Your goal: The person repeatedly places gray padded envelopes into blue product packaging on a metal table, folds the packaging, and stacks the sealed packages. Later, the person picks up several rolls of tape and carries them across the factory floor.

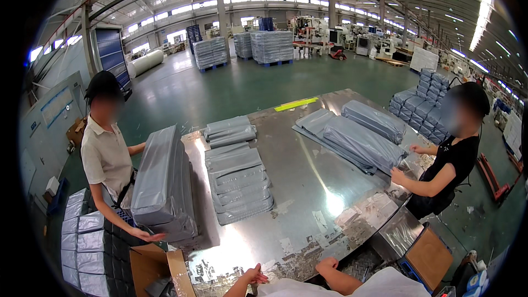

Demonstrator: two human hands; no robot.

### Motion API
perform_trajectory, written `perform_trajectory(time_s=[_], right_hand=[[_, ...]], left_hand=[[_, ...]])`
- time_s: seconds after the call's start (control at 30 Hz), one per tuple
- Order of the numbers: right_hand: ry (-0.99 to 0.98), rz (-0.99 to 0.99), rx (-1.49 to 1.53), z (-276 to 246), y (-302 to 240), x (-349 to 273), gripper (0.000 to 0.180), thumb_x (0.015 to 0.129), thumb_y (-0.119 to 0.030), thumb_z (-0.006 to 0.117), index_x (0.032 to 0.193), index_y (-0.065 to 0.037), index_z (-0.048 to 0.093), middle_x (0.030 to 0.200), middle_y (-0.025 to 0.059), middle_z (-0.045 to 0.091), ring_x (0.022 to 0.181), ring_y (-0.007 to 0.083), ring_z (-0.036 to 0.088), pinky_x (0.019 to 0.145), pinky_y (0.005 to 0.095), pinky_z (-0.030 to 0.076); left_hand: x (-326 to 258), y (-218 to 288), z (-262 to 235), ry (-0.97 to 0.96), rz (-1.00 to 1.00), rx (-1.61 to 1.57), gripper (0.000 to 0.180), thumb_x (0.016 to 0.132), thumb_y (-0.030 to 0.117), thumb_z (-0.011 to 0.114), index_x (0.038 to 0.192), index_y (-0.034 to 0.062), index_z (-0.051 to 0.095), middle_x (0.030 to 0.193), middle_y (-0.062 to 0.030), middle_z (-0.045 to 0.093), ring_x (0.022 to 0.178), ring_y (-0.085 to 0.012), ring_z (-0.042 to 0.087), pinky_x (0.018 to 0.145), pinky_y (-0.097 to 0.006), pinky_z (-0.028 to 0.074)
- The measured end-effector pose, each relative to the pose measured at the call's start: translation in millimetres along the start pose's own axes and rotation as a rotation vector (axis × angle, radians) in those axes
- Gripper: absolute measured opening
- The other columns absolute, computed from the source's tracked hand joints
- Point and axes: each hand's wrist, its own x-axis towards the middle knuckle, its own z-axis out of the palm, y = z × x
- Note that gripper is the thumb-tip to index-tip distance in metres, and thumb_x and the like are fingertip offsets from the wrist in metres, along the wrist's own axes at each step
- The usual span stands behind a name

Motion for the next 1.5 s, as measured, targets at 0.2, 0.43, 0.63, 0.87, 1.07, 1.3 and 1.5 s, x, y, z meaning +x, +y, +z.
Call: perform_trajectory(time_s=[0.2, 0.43, 0.63, 0.87, 1.07, 1.3, 1.5], right_hand=[[0.008, 0.012, 0.02, -6, 7, -11, 0.021, 0.07, -0.032, 0.053, 0.071, -0.012, 0.061, 0.067, 0.0013, 0.057, 0.052, 0.0178, 0.053, 0.036, 0.0341, 0.036], [-0.009, 0.0, 0.007, -4, 9, -5, 0.014, 0.069, -0.025, 0.056, 0.072, -0.012, 0.062, 0.066, 0.0003, 0.057, 0.052, 0.0168, 0.053, 0.037, 0.0335, 0.037], [-0.04, 0.029, -0.051, 14, -3, 21, 0.023, 0.069, -0.032, 0.05, 0.076, -0.014, 0.063, 0.074, -0.0004, 0.059, 0.061, 0.0172, 0.057, 0.039, 0.0351, 0.038], [0.029, 0.048, 0.032, 20, 3, 24, 0.025, 0.07, -0.032, 0.05, 0.081, -0.015, 0.064, 0.081, 0.0, 0.061, 0.067, 0.0185, 0.058, 0.041, 0.0381, 0.04], [0.134, -0.169, 0.105, 18, -1, -14, 0.022, 0.07, -0.025, 0.051, 0.08, -0.01, 0.065, 0.08, 0.0076, 0.062, 0.065, 0.0243, 0.058, 0.044, 0.0443, 0.042], [0.593, 0.053, 0.729, 31, 46, -48, 0.032, 0.06, -0.018, 0.061, 0.087, -0.003, 0.053, 0.081, 0.009, 0.057, 0.078, 0.022, 0.057, 0.059, 0.0367, 0.046], [0.573, 0.042, 1.254, 92, 25, -75, 0.029, 0.066, -0.005, 0.051, 0.094, -0.007, 0.045, 0.089, 0.0147, 0.055, 0.088, 0.0324, 0.051, 0.074, 0.0412, 0.044]], left_hand=[[2, 5, 4, -0.004, 0.007, 0.008, 0.077, 0.082, 0.061, 0.015, 0.085, 0.0015, 0.063, 0.074, -0.0065, 0.065, 0.046, -0.0077, 0.053, 0.036, -0.019, 0.025], [6, 5, 4, -0.013, 0.021, 0.022, 0.075, 0.082, 0.061, 0.015, 0.084, 0.0034, 0.064, 0.073, -0.0052, 0.065, 0.046, -0.0071, 0.053, 0.037, -0.019, 0.024], [-5, 7, 6, 0.003, -0.002, 0.022, 0.075, 0.083, 0.061, 0.015, 0.084, 0.0042, 0.064, 0.074, -0.0043, 0.065, 0.045, -0.0066, 0.052, 0.038, -0.02, 0.025], [14, 10, 0, -0.047, 0.017, 0.046, 0.077, 0.082, 0.062, 0.015, 0.086, 0.0023, 0.063, 0.075, -0.0051, 0.065, 0.049, -0.0071, 0.054, 0.038, -0.021, 0.025], [24, -15, -11, -0.023, 0.024, -0.075, 0.082, 0.082, 0.061, 0.012, 0.086, -0.0048, 0.06, 0.072, -0.0128, 0.063, 0.043, -0.0134, 0.052, 0.033, -0.018, 0.029], [7, -3, 16, 0.106, 0.248, 0.098, 0.081, 0.082, 0.061, 0.016, 0.087, -0.0101, 0.055, 0.069, -0.0184, 0.061, 0.052, -0.0234, 0.058, 0.046, -0.025, 0.046], [-17, 2, 33, 0.114, 0.331, -0.072, 0.078, 0.083, 0.059, 0.018, 0.084, -0.0115, 0.053, 0.066, -0.0195, 0.06, 0.05, -0.0222, 0.055, 0.045, -0.026, 0.044]])
